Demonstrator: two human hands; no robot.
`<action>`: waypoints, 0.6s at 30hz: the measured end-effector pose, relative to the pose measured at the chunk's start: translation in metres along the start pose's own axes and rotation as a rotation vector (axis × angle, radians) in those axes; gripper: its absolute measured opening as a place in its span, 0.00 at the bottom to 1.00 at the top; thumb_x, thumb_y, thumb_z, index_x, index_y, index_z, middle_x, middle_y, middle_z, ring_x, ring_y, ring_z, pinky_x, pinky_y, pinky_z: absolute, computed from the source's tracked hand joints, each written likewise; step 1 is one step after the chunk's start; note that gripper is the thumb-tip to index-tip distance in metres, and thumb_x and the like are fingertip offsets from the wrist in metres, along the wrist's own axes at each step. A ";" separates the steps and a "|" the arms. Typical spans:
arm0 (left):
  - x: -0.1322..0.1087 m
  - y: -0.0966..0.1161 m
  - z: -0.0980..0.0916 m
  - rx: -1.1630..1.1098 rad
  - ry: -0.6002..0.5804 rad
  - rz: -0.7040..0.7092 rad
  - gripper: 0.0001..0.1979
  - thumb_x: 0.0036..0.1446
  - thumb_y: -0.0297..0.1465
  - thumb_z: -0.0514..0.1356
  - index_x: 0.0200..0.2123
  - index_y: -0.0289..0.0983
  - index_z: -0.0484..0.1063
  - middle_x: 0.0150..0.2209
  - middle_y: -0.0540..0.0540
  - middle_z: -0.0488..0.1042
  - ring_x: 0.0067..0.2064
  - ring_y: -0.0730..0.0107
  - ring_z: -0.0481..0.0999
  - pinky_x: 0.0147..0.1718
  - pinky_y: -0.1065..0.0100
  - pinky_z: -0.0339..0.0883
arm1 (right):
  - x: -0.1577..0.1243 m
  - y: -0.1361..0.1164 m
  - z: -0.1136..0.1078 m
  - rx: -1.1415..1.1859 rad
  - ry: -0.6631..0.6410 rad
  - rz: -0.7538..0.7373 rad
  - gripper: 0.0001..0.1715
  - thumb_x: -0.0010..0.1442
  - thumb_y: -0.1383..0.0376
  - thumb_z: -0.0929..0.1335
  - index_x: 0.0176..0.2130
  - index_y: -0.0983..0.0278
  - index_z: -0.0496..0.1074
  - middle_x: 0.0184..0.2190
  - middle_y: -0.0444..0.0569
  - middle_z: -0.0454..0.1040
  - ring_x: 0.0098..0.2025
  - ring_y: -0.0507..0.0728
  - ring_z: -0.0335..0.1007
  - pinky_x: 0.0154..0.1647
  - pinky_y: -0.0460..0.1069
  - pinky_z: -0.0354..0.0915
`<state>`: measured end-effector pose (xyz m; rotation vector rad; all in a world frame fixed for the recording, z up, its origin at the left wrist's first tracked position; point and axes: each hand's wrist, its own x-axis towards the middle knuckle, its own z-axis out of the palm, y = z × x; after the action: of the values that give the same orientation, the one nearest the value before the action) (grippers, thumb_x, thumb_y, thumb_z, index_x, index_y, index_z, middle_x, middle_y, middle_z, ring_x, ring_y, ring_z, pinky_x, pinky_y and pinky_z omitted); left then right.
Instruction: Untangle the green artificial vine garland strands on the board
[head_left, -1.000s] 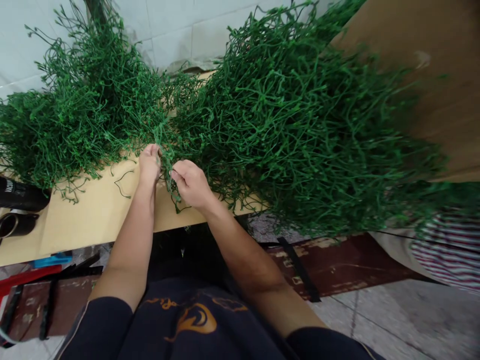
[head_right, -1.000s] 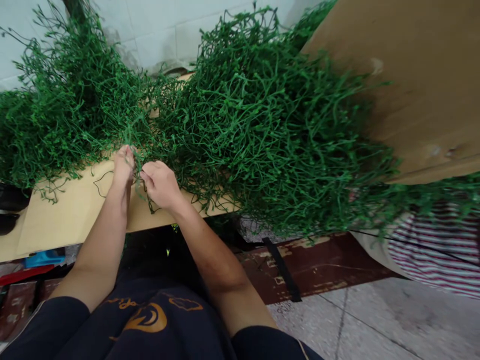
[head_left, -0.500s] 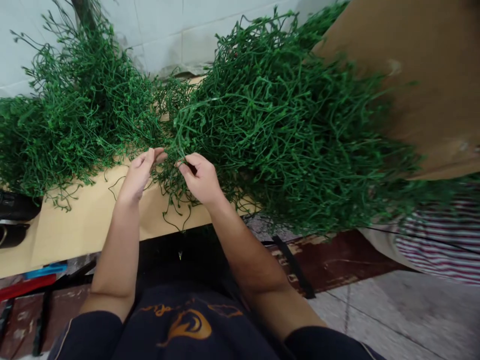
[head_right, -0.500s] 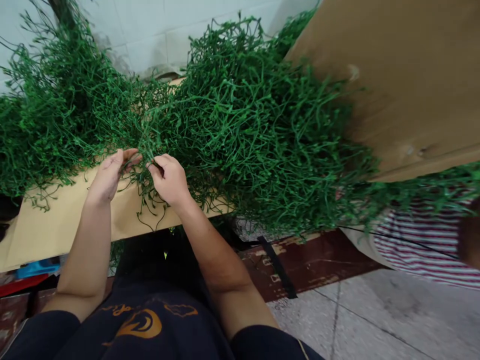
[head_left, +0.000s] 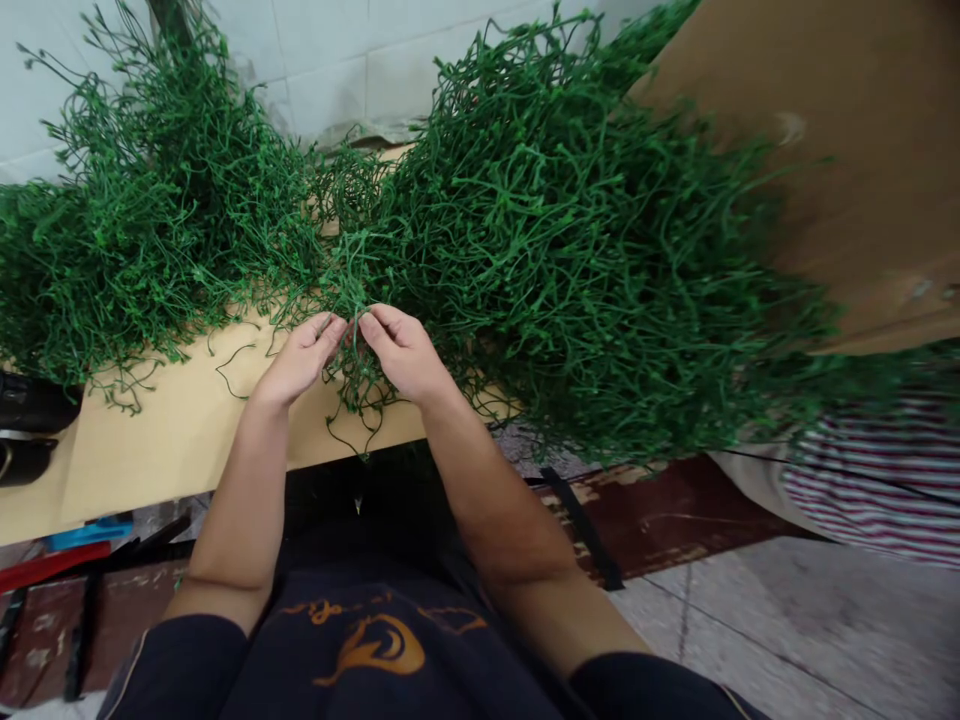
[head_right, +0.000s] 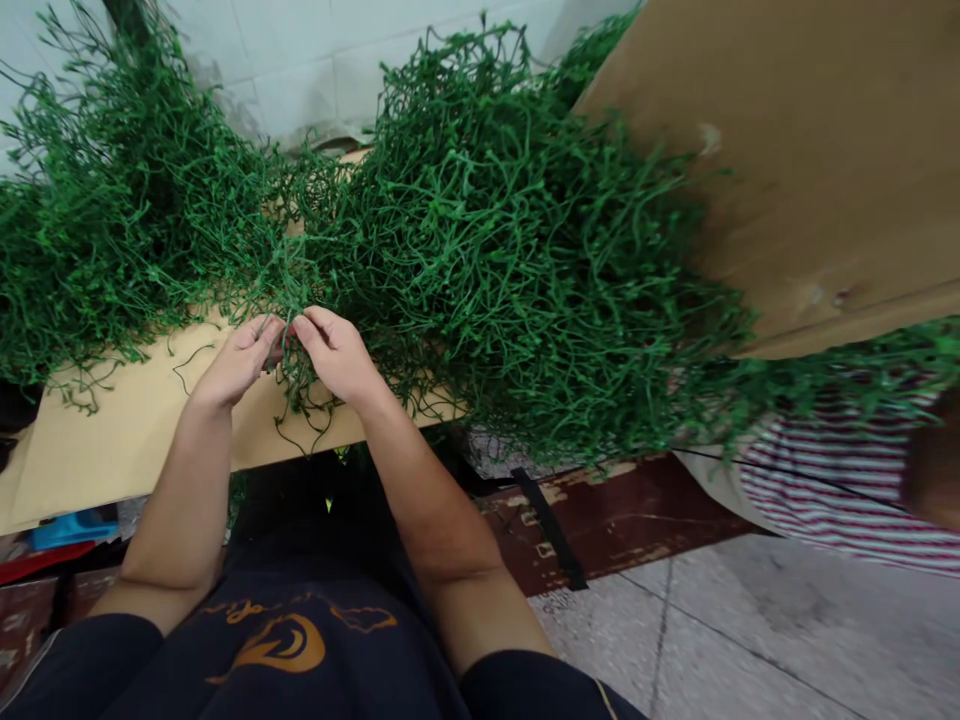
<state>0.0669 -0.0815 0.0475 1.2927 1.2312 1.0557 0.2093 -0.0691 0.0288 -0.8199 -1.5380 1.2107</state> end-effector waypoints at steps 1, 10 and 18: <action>-0.002 0.001 0.000 -0.004 -0.035 -0.031 0.17 0.49 0.43 0.63 0.21 0.36 0.63 0.17 0.55 0.55 0.19 0.81 0.53 0.17 0.75 0.49 | 0.000 0.000 0.000 0.022 0.010 0.018 0.18 0.57 0.54 0.63 0.24 0.63 0.62 0.21 0.41 0.57 0.25 0.49 0.52 0.28 0.47 0.55; -0.005 -0.008 0.003 0.072 0.005 0.033 0.25 0.52 0.51 0.54 0.17 0.36 0.64 0.15 0.53 0.55 0.18 0.79 0.53 0.18 0.71 0.47 | 0.005 0.001 -0.003 0.367 -0.077 0.290 0.19 0.47 0.51 0.70 0.26 0.63 0.65 0.23 0.42 0.66 0.27 0.48 0.61 0.29 0.46 0.61; -0.008 -0.007 -0.004 -0.121 0.088 0.018 0.26 0.54 0.50 0.53 0.15 0.36 0.60 0.14 0.54 0.51 0.17 0.81 0.51 0.16 0.72 0.47 | 0.008 0.006 0.002 0.403 -0.067 0.293 0.24 0.43 0.47 0.72 0.25 0.63 0.64 0.21 0.41 0.62 0.23 0.47 0.54 0.24 0.45 0.54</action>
<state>0.0615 -0.0895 0.0413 1.1779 1.2040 1.1929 0.2050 -0.0606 0.0247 -0.7540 -1.1903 1.7092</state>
